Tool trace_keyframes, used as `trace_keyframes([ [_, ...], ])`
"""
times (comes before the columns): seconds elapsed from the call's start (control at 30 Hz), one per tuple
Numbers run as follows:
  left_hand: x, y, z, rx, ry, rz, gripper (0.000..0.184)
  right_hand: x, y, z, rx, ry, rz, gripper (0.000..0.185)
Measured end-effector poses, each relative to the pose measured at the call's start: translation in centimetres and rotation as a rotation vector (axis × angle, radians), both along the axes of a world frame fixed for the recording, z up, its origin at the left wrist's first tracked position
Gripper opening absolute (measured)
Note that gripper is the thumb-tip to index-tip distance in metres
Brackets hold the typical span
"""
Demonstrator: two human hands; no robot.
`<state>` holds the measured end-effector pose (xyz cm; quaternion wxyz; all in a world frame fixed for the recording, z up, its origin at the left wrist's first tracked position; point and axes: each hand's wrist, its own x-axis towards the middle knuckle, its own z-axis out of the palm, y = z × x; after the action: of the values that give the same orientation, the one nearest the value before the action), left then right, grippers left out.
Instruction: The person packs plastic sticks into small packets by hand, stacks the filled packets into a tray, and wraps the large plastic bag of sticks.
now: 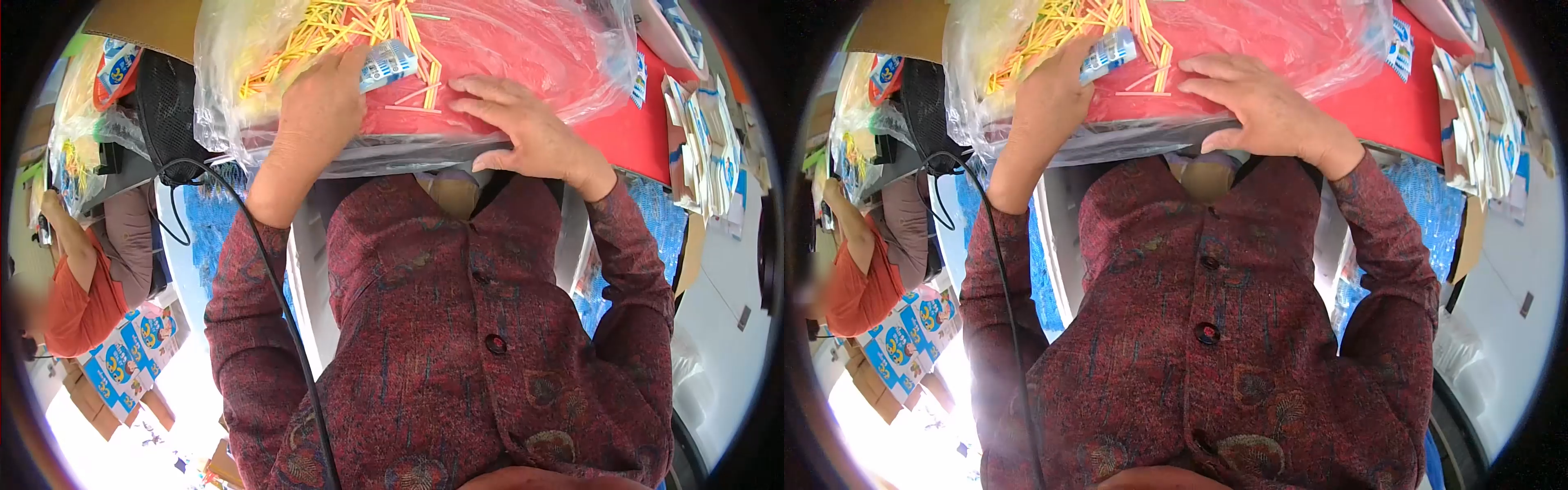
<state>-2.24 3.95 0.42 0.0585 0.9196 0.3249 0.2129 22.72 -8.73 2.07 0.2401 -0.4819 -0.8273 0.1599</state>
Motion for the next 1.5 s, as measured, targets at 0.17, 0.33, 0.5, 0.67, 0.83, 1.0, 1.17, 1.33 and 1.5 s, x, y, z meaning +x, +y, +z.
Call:
trace_keyframes([
  [0.17, -0.9, 0.1, 3.7, -0.235, -0.124, 0.092, 0.041, 0.4, 0.5, -0.8, -0.019, 0.024, 0.054, 0.031],
  [0.33, -2.4, -0.1, 7.6, -0.265, -0.415, 0.267, 0.037, -0.2, 2.7, 2.9, -0.445, 0.142, -0.168, 0.013],
  [0.5, -3.1, 0.1, 10.0, -0.165, -0.597, 0.369, 0.034, -0.6, 10.1, 5.7, 0.25, 0.16, -0.145, 0.009],
  [0.67, -3.9, 2.4, 9.9, -0.036, -0.855, 0.305, 0.034, -3.2, 12.4, 15.8, 0.547, 0.093, -0.154, 0.02],
  [0.83, -3.6, 2.6, 10.4, -0.132, -0.94, 0.302, 0.035, -3.0, 12.8, 16.1, 0.723, 0.268, -0.105, 0.009],
  [1.0, -3.2, 1.4, 9.9, -0.119, -0.838, 0.322, 0.034, -2.7, 6.2, 9.6, 0.467, 0.17, 0.035, 0.011],
  [1.17, -1.0, -1.5, 10.3, -0.275, -0.642, 0.212, 0.037, -1.9, 0.0, 4.8, -0.12, -0.135, 0.149, 0.021],
  [1.33, 4.5, -2.2, 6.3, -0.304, -0.4, 0.004, 0.04, -1.5, -1.0, 4.2, -0.406, -0.005, 0.187, 0.026],
  [1.5, 8.7, -1.9, 1.5, -0.243, -0.205, -0.051, 0.035, 0.7, 0.2, 5.9, -0.471, 0.246, -0.006, 0.028],
])
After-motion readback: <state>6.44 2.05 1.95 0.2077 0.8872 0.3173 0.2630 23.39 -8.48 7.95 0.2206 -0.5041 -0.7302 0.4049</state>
